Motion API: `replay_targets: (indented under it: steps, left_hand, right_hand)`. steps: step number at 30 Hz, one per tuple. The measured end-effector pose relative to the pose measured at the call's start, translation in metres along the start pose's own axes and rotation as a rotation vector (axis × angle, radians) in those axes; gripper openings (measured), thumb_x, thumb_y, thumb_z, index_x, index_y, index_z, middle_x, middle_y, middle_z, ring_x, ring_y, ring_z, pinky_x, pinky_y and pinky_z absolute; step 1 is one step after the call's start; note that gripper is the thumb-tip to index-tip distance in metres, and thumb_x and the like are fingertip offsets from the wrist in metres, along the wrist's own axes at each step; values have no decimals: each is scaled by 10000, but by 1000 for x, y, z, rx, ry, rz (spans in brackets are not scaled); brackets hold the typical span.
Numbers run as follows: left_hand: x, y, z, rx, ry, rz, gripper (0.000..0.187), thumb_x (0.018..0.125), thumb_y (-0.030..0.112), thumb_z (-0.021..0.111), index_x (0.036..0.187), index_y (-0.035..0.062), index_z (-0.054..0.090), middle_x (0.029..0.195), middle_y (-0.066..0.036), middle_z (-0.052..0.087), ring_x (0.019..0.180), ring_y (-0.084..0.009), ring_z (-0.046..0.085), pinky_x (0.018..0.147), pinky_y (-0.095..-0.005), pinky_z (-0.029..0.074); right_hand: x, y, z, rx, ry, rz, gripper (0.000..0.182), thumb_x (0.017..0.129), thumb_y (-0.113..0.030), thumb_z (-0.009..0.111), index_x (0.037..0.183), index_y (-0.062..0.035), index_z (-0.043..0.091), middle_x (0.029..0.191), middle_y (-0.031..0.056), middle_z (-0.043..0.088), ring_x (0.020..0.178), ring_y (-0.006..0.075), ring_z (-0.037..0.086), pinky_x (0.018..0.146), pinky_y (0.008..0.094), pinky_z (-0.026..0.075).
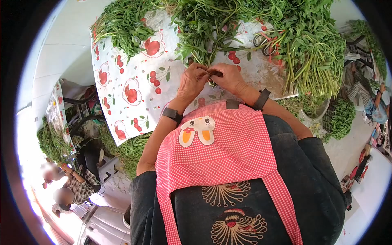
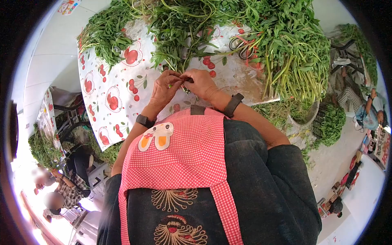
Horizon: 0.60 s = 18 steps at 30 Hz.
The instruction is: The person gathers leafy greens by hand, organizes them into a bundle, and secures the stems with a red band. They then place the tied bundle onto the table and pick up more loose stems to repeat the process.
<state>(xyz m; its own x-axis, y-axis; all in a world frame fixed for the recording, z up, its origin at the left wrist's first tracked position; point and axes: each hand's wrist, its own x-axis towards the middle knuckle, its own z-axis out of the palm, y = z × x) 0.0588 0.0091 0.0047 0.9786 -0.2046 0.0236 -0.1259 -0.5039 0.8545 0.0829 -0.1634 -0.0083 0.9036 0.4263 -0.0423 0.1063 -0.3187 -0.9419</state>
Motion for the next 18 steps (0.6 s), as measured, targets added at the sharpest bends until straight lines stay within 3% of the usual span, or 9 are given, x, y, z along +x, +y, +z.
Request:
replay_targets:
  steps: [2,8,10,11,12,13,14,16,18]
  left_hand:
    - [0,-2,0,-22,-5,6,85,789,21,647,868,-5,662,964,-100,606,845,-205,617,722,-297,511]
    - [-2,-3,-1,36,5,96,54,796,12,626,833,-20,604,958,-110,594,809,-234,610,683,-301,500]
    - [-2,-6,-2,-4,0,91,42,796,1,612,829,-19,595,949,-110,587,798,-238,605,676,-314,496]
    - [1,-7,-2,-5,11,87,42,796,1,612,829,-19,595,949,-110,587,798,-238,605,676,-314,496]
    - [2,-7,-2,19,15,116,45,796,8,609,829,-19,594,946,-110,585,799,-240,605,683,-317,496]
    - [-1,-8,-1,43,13,140,49,796,15,606,828,-20,593,942,-110,584,800,-242,604,691,-321,496]
    - [-2,-9,-1,42,25,130,49,796,15,606,828,-20,593,942,-110,584,800,-242,604,691,-321,496]
    - [1,-10,-1,79,26,163,70,797,42,609,817,-21,587,940,-111,582,795,-242,604,685,-327,497]
    - [1,-6,-2,81,22,138,77,797,51,610,813,-20,586,938,-111,580,794,-244,603,681,-329,497]
  right_hand:
    - [1,-1,0,-47,12,-34,183,717,-93,653,886,-23,662,826,145,657,725,261,644,671,335,506]
    - [4,-2,-8,-303,-32,-94,180,728,-130,656,886,-43,672,905,148,637,767,258,630,676,338,494]
    - [14,-13,-30,-310,23,-168,229,793,-169,636,1008,-95,658,1025,86,599,858,193,605,744,287,484]
    - [17,-50,-59,-152,60,-74,277,842,-188,590,1105,-102,613,986,78,601,885,198,592,768,293,477]
    - [20,-18,-95,-44,207,-148,311,889,-202,522,1168,-72,568,1019,79,604,956,197,586,804,289,471]
    - [-5,-76,-153,-933,298,-44,365,924,-206,459,1237,-25,502,1140,100,582,1093,197,547,864,291,456]
    - [-36,-165,-157,-777,676,-255,381,923,-106,418,1291,-15,455,1175,155,551,1063,248,538,916,335,424]
    - [-56,-229,-221,-564,685,-753,378,922,-106,422,1287,-16,459,1170,152,552,1058,245,539,913,333,425]
    - [-65,-238,-244,-598,685,-814,376,920,-105,425,1283,-17,462,1165,150,554,1053,242,540,909,331,426]
